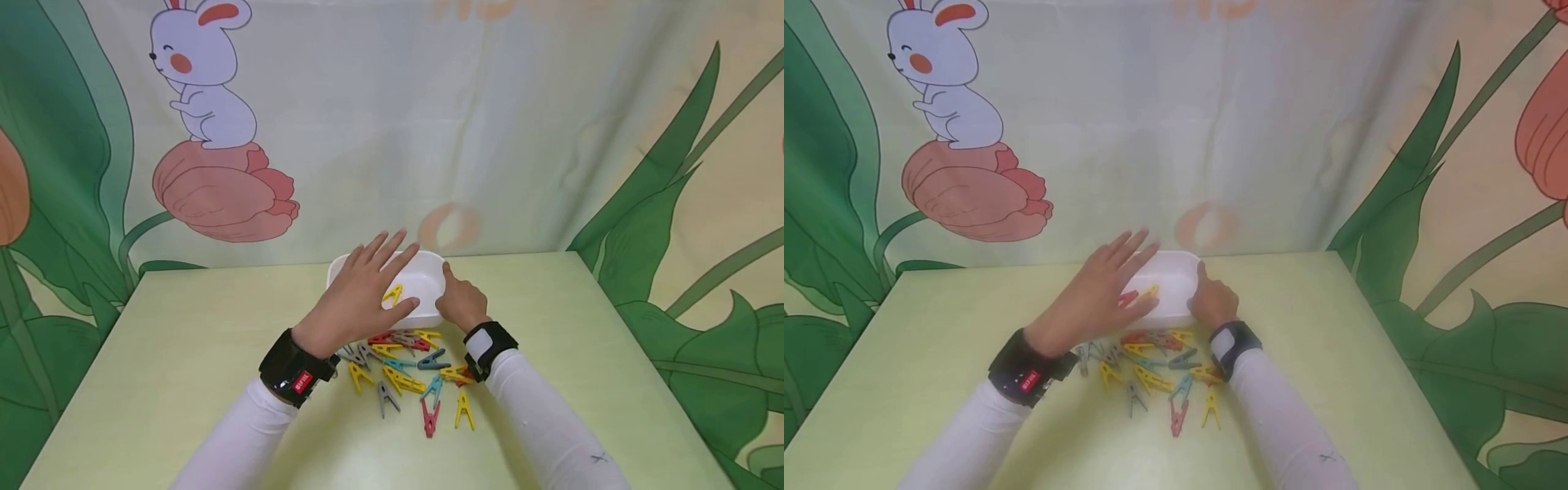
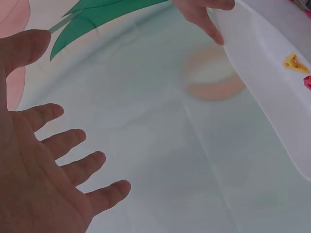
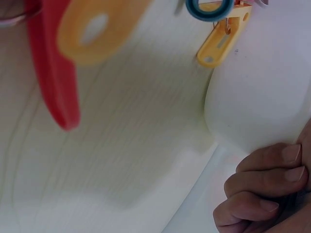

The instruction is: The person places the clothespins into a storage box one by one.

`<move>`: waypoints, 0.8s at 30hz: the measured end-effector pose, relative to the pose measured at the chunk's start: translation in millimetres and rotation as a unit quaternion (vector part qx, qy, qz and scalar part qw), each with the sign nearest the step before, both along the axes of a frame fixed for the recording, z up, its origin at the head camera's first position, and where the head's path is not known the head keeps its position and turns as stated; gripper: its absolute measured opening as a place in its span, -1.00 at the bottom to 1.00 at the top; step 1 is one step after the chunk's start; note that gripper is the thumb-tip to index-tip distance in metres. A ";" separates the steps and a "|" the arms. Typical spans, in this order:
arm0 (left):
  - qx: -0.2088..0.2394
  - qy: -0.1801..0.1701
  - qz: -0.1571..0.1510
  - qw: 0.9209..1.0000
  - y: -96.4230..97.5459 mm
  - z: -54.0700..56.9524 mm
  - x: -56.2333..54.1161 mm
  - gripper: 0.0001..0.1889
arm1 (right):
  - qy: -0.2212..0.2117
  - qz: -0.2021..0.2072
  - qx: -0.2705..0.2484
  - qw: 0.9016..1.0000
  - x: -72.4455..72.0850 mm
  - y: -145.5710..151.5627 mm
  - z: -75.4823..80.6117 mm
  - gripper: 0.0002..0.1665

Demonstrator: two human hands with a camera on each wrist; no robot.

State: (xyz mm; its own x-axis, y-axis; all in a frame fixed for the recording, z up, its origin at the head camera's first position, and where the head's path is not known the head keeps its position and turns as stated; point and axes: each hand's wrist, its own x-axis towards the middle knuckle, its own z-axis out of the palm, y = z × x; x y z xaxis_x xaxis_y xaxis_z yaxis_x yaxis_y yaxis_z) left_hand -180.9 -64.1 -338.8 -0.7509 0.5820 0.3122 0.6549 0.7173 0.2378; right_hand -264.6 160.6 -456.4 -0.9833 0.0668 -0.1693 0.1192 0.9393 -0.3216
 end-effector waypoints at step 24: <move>-0.063 -0.098 0.062 0.991 -65.0 -65.7 40.8 -0.28 | 0.008 0.002 0.009 1.000 -1.9 2.5 -3.9 -0.01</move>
